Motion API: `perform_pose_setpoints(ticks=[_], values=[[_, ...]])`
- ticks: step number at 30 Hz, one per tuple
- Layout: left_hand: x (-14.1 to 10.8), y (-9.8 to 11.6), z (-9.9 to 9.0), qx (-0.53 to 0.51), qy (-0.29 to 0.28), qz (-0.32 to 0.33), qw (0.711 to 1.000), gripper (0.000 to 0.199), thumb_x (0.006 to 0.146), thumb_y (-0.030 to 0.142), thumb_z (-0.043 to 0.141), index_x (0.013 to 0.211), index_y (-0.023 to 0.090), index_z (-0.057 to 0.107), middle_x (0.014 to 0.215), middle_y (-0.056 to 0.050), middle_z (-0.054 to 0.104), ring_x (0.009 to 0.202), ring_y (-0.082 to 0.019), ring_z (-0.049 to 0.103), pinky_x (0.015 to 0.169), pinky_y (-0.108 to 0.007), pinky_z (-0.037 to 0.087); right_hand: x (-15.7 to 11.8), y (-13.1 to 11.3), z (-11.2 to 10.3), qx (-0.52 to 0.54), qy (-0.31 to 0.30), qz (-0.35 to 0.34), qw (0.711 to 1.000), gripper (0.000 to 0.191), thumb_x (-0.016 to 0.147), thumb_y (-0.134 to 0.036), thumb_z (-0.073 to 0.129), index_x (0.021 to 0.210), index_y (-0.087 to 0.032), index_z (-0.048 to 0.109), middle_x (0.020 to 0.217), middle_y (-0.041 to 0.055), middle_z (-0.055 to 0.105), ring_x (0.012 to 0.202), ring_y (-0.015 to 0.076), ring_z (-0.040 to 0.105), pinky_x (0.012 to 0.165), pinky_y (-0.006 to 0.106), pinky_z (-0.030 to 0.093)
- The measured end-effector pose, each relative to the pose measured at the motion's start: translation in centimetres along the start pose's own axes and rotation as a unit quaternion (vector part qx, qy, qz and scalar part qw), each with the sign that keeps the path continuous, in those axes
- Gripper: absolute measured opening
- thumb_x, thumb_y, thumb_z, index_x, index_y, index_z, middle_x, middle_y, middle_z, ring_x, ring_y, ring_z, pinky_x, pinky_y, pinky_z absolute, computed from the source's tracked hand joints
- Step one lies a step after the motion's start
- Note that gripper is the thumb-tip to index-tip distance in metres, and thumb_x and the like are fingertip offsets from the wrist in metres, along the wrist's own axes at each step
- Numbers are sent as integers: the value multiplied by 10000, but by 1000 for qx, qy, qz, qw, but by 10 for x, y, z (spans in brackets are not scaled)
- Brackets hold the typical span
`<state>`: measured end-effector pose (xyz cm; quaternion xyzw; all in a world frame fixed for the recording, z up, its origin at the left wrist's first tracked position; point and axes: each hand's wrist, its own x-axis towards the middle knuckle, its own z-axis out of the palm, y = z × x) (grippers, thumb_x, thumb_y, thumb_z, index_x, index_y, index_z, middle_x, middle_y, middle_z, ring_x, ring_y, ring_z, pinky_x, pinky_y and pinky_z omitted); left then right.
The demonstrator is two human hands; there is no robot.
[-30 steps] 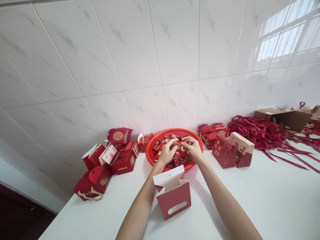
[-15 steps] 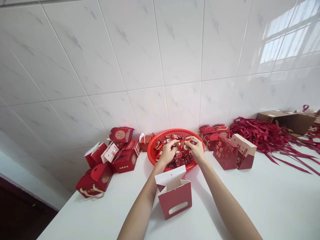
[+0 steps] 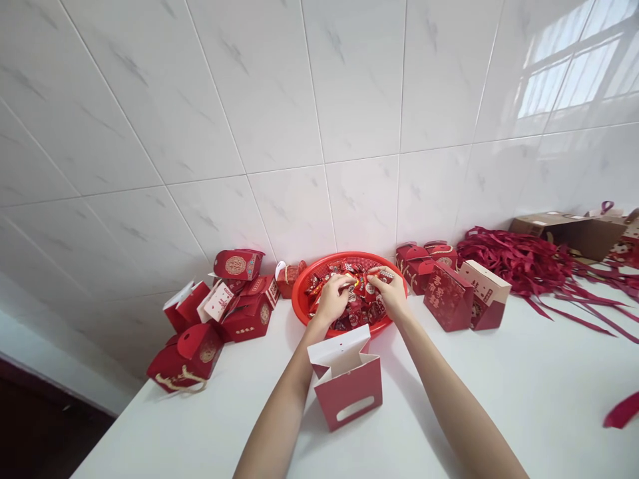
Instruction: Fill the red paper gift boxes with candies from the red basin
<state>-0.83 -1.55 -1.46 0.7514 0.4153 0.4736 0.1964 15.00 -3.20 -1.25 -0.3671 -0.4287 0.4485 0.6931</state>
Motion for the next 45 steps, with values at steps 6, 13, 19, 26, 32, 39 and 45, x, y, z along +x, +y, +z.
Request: perform_pose_setpoints(ticks=[6, 13, 19, 26, 32, 39, 45], values=[[-1, -5, 2, -5, -27, -67, 997, 405, 694, -33, 551, 929, 214, 770, 1024, -54, 769, 819, -195, 714, 881, -361, 576, 0, 0, 0, -2, -6, 7, 1000, 309, 590, -409, 809, 753, -212, 635, 643, -9, 624, 541, 151, 547, 532, 295, 449], [-3, 6, -4, -179, 8, -115, 977, 175, 779, 202, 645, 922, 175, 741, 1018, -77, 765, 930, -217, 720, 902, -364, 564, 0, -1, 0, 10, -3, 20, 1000, 323, 568, -407, 812, 748, -213, 626, 637, -15, 615, 530, 149, 537, 509, 293, 451], [-46, 15, -43, -330, 129, -171, 919, 334, 751, 414, 708, 980, 171, 694, 1003, -92, 755, 821, -179, 713, 850, -350, 566, -1, -3, 1, 14, 6, 28, 999, 307, 559, -387, 806, 745, -207, 641, 643, -8, 625, 552, 160, 569, 518, 295, 467], [-118, 62, -73, -317, 221, -54, 921, 215, 840, 416, 653, 791, 214, 707, 1114, -68, 713, 1015, -210, 665, 950, -368, 524, -2, -2, 1, 9, 2, 18, 1000, 311, 562, -398, 806, 742, -207, 640, 655, -4, 639, 575, 175, 593, 544, 309, 483], [-142, 76, -49, -151, 169, -58, 972, 302, 873, 460, 636, 773, 208, 770, 1160, -86, 674, 1112, -256, 631, 939, -344, 531, -2, -5, 3, 17, 2, 1, 1000, 309, 516, -384, 825, 690, -203, 644, 697, 5, 649, 610, 166, 586, 574, 303, 486], [-149, 65, -25, -176, 140, -168, 960, 389, 826, 482, 680, 1079, 193, 741, 1071, -97, 738, 935, -248, 705, 770, -309, 577, -3, -5, 4, 26, -2, -3, 1000, 321, 502, -400, 827, 666, -200, 638, 691, 9, 651, 586, 159, 571, 557, 300, 472], [-153, 64, -26, -195, 122, -170, 958, 542, 804, 529, 677, 1222, 183, 683, 1174, -113, 722, 1031, -280, 696, 822, -328, 578, -9, -26, 6, 35, -45, 16, 998, 339, 530, -404, 838, 716, -198, 642, 638, -8, 625, 524, 142, 544, 490, 273, 439]])
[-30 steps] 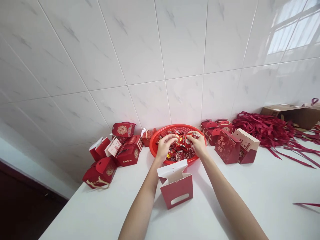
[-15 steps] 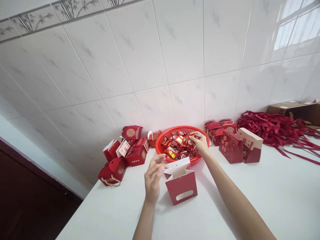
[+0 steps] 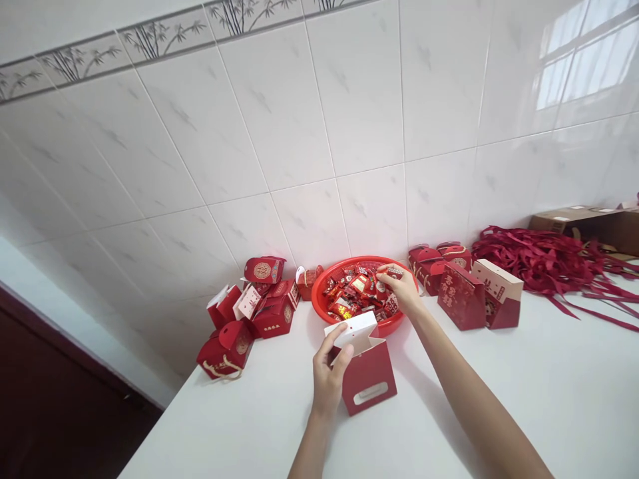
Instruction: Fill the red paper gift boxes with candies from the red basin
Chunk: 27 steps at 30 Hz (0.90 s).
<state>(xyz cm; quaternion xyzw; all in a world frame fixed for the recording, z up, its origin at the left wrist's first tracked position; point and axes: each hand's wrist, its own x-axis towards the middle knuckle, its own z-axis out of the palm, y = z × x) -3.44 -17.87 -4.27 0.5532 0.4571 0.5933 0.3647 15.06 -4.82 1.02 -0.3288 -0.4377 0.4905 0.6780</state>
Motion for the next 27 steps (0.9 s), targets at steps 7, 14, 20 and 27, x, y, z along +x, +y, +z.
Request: perform_pose_setpoints(ticks=[7, 14, 20, 27], values=[[-3, 4, 1, 37, 0, 1, 999, 627, 810, 517, 678, 1331, 173, 618, 1145, -104, 714, 860, -226, 671, 729, -314, 543, -40, -60, 20, -83, -256, -7, 963, 224, 729, -344, 770, 817, -193, 629, 723, -12, 636, 586, 125, 581, 557, 252, 480], [-3, 5, 1, 7, -23, 15, 1000, 617, 826, 458, 672, 1376, 193, 578, 1238, -93, 680, 949, -230, 661, 796, -309, 532, -60, -63, 33, -310, -359, -145, 868, 122, 798, -109, 580, 855, -189, 652, 831, 7, 670, 759, 150, 598, 691, 254, 450], [-2, 6, 2, -7, -26, 22, 999, 602, 822, 434, 676, 1364, 188, 586, 1229, -104, 683, 1066, -266, 655, 871, -335, 532, -63, -62, 36, -378, -372, -160, 832, 135, 807, -81, 578, 854, -180, 657, 762, -8, 656, 672, 126, 545, 625, 224, 381], [-2, 5, 1, 23, -15, 10, 1000, 579, 811, 437, 680, 1338, 210, 608, 1302, -94, 651, 936, -215, 651, 804, -311, 524, -65, -63, 35, -339, -348, -161, 859, 134, 922, -244, 572, 873, -173, 674, 818, 22, 679, 737, 148, 589, 663, 237, 408]])
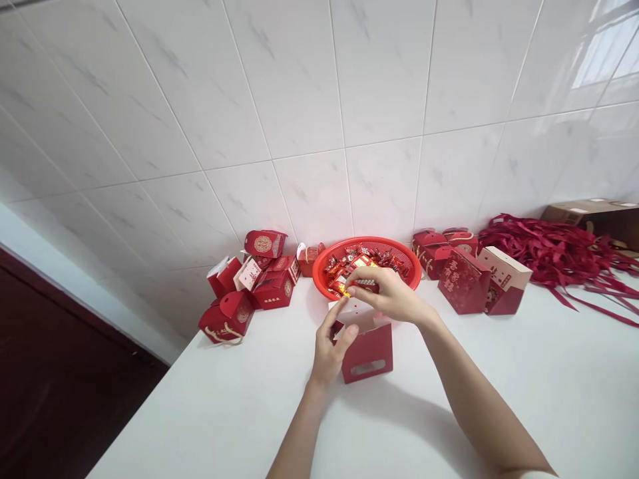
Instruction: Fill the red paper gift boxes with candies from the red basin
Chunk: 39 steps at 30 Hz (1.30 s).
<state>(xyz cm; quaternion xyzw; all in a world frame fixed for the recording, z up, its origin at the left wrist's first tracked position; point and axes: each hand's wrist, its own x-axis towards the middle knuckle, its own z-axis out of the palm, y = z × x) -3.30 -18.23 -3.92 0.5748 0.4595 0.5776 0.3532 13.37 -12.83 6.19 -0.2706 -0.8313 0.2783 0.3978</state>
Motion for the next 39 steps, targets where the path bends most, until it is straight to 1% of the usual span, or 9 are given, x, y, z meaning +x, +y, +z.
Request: perform_pose_setpoints(ticks=[4, 6, 9, 14, 21, 28, 31, 34, 39], values=[[0, 0, 1, 4, 1, 9, 1000, 557, 818, 449, 674, 1318, 210, 624, 1186, -78, 702, 844, -197, 648, 780, -313, 525, -3, -3, -2, 10, -61, 10, 998, 309, 1012, -375, 456, 923, -174, 673, 748, -1, 630, 638, 120, 518, 599, 232, 375], [1, 0, 1, 1, -1, 13, 1000, 551, 824, 460, 671, 1313, 211, 629, 1130, -75, 716, 882, -214, 655, 797, -318, 524, -4, -6, -3, 15, -79, 4, 997, 382, 1026, -438, 411, 928, -174, 669, 753, 0, 614, 625, 118, 488, 586, 234, 366], [1, 0, 1, -4, -2, 23, 1000, 539, 829, 471, 670, 1305, 220, 637, 1182, -82, 699, 975, -240, 649, 855, -334, 515, -4, -9, -3, 26, -88, 2, 996, 461, 1026, -508, 367, 935, -172, 670, 786, 17, 626, 657, 133, 508, 603, 243, 388], [1, -1, 1, -6, -1, 12, 1000, 569, 811, 497, 687, 1305, 219, 637, 1140, -75, 714, 835, -207, 654, 780, -324, 528, -3, -12, 1, 36, -79, -5, 996, 511, 1027, -538, 328, 957, -180, 684, 843, 35, 663, 752, 164, 583, 693, 271, 453], [2, -1, 2, -41, -11, 3, 999, 576, 821, 512, 684, 1308, 210, 632, 1308, -103, 656, 1191, -298, 614, 960, -365, 510, -3, -11, -1, 51, -29, -29, 998, 384, 1022, -451, 426, 1132, -190, 685, 1097, 69, 713, 1000, 199, 652, 858, 299, 493], [0, -5, 3, -49, 8, -27, 998, 570, 835, 545, 664, 1295, 210, 641, 1371, -113, 623, 1206, -288, 616, 940, -359, 529, -11, -13, -27, 48, 19, 11, 999, 349, 974, -448, 517, 1152, -202, 688, 1167, 88, 713, 1087, 240, 659, 889, 345, 531], [0, -7, 7, -33, 44, -12, 998, 538, 840, 575, 648, 1210, 187, 691, 1318, -122, 658, 1241, -290, 593, 1010, -374, 491, -16, -7, -32, 44, 22, 24, 998, 363, 958, -455, 539, 1170, -197, 683, 1182, 101, 708, 1089, 248, 665, 884, 362, 548], [0, -10, 11, -21, 78, 3, 997, 553, 846, 599, 631, 1213, 188, 674, 1318, -124, 652, 1273, -290, 566, 1061, -391, 451, -25, 3, -30, 15, -17, 42, 999, 412, 928, -475, 587, 1218, -192, 657, 1190, 114, 703, 1097, 261, 663, 911, 395, 545], [-1, -10, 14, -18, 118, 38, 992, 578, 856, 570, 645, 1299, 206, 566, 1378, -113, 587, 1349, -268, 486, 1099, -361, 403, -55, 19, -13, -5, -96, 80, 992, 634, 821, -518, 720, 1353, -212, 558, 1283, 127, 653, 1104, 274, 643, 910, 404, 546]])
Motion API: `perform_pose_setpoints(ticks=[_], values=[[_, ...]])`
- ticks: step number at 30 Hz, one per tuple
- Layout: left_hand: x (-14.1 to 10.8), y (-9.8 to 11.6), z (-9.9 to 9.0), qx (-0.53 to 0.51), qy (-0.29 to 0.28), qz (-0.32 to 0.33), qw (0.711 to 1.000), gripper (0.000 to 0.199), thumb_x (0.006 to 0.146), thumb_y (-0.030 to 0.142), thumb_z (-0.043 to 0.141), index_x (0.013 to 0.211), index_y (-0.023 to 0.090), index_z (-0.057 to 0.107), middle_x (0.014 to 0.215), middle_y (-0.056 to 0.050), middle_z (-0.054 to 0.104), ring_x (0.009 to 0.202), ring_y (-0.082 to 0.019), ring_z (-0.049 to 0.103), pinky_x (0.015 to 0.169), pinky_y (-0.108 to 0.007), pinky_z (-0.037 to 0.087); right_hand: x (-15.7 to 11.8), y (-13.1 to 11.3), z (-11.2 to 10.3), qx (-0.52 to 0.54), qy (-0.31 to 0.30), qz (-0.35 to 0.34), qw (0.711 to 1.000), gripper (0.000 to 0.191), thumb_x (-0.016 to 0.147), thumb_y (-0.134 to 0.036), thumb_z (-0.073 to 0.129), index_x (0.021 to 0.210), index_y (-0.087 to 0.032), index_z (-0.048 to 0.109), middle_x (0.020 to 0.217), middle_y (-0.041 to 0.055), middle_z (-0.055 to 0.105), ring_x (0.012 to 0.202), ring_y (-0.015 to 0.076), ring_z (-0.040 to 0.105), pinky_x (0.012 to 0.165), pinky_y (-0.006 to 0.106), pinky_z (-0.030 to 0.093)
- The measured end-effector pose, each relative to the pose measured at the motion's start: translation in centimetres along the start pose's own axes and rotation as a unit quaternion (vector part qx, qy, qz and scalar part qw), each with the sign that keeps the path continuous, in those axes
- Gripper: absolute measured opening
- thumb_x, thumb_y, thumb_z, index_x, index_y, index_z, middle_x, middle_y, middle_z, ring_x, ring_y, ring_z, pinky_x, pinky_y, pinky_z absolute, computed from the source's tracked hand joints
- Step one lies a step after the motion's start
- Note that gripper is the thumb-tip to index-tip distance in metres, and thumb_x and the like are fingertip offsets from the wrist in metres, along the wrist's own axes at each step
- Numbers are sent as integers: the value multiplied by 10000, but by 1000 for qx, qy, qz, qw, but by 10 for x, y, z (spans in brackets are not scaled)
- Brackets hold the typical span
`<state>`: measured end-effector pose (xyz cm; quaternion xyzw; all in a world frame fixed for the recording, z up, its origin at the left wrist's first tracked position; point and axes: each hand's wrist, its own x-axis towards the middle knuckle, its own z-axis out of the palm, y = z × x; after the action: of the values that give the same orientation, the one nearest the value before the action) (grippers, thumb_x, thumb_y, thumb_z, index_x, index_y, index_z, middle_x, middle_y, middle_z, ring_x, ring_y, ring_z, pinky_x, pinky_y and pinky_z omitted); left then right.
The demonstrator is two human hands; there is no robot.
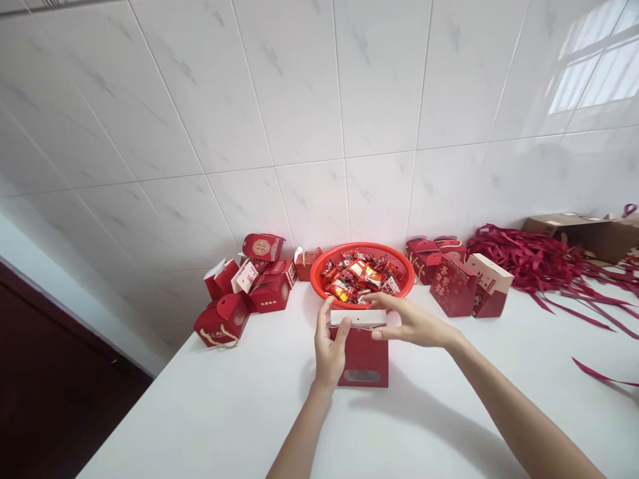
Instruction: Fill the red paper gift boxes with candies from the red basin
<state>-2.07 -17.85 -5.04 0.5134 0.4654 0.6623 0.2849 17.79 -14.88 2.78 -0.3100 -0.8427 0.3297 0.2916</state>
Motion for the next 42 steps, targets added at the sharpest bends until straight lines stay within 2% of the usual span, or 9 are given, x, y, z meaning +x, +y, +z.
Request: perform_pose_setpoints(ticks=[4, 7, 15, 21, 25, 28, 33, 38, 42], values=[[0, 1, 0, -9, -34, -11, 999, 459, 878, 590, 599, 1087, 182, 623, 1051, -82, 700, 1018, -229, 657, 907, -318, 506, -18, 10, 28, 64, 39, -6, 997, 444, 946, -476, 561, 1290, -196, 592, 1125, 88, 708, 911, 199, 671, 816, 323, 560], [-3, -1, 1, 3, -27, 5, 1000, 456, 885, 616, 567, 990, 178, 639, 874, -56, 696, 825, -194, 655, 780, -286, 518, -27, 18, 46, 54, 108, -7, 993, 350, 996, -434, 467, 1138, -194, 679, 962, 66, 743, 812, 192, 666, 764, 312, 556], [-22, -13, 4, -37, -127, 33, 991, 485, 897, 618, 533, 1112, 200, 654, 1064, -94, 705, 967, -242, 664, 856, -343, 529, -52, 39, 54, -16, 219, -43, 975, 365, 997, -306, 412, 1271, -259, 648, 1098, 95, 742, 915, 229, 714, 786, 337, 584], [-25, -10, 10, -56, -142, -33, 988, 399, 913, 554, 554, 1065, 196, 646, 1024, -73, 705, 896, -219, 675, 812, -317, 537, -67, 34, 50, -39, 222, -48, 973, 444, 947, -447, 544, 1340, -248, 594, 1129, 114, 724, 973, 262, 701, 829, 364, 579], [-27, -6, 14, -44, -137, -62, 988, 461, 922, 530, 558, 1252, 209, 580, 1209, -105, 675, 1063, -249, 663, 899, -344, 528, -63, 32, 56, -1, 267, -4, 964, 379, 1000, -439, 438, 1246, -236, 643, 1147, 107, 725, 1010, 251, 698, 810, 337, 582], [-28, -6, 15, -34, -152, -79, 985, 469, 922, 536, 555, 1253, 205, 587, 1212, -114, 679, 1074, -255, 663, 884, -348, 538, -59, 32, 58, 0, 290, 13, 957, 332, 1001, -433, 437, 1082, -221, 679, 1020, 88, 744, 842, 214, 705, 711, 302, 581], [-25, -13, 16, -3, -117, -57, 992, 441, 918, 492, 576, 1262, 217, 606, 1267, -117, 660, 1184, -258, 610, 992, -391, 486, -73, 36, 25, -80, 340, 9, 937, 308, 964, -460, 485, 852, -231, 658, 765, 55, 706, 661, 207, 646, 630, 320, 538], [-23, -19, 18, 26, -104, -71, 992, 267, 886, 373, 597, 1071, 203, 687, 1111, -105, 701, 1034, -238, 651, 896, -369, 521, -84, 61, -24, -227, 517, 113, 818, 345, 919, -500, 485, 813, -225, 664, 677, 55, 635, 620, 213, 574, 637, 338, 479], [-27, -20, 21, 52, -135, -27, 989, 174, 861, 287, 588, 947, 196, 709, 1032, -92, 691, 969, -227, 648, 838, -341, 530, -67, 85, -42, -289, 489, 180, 803, 337, 930, -426, 449, 908, -185, 684, 684, 70, 676, 569, 195, 576, 577, 289, 398]])
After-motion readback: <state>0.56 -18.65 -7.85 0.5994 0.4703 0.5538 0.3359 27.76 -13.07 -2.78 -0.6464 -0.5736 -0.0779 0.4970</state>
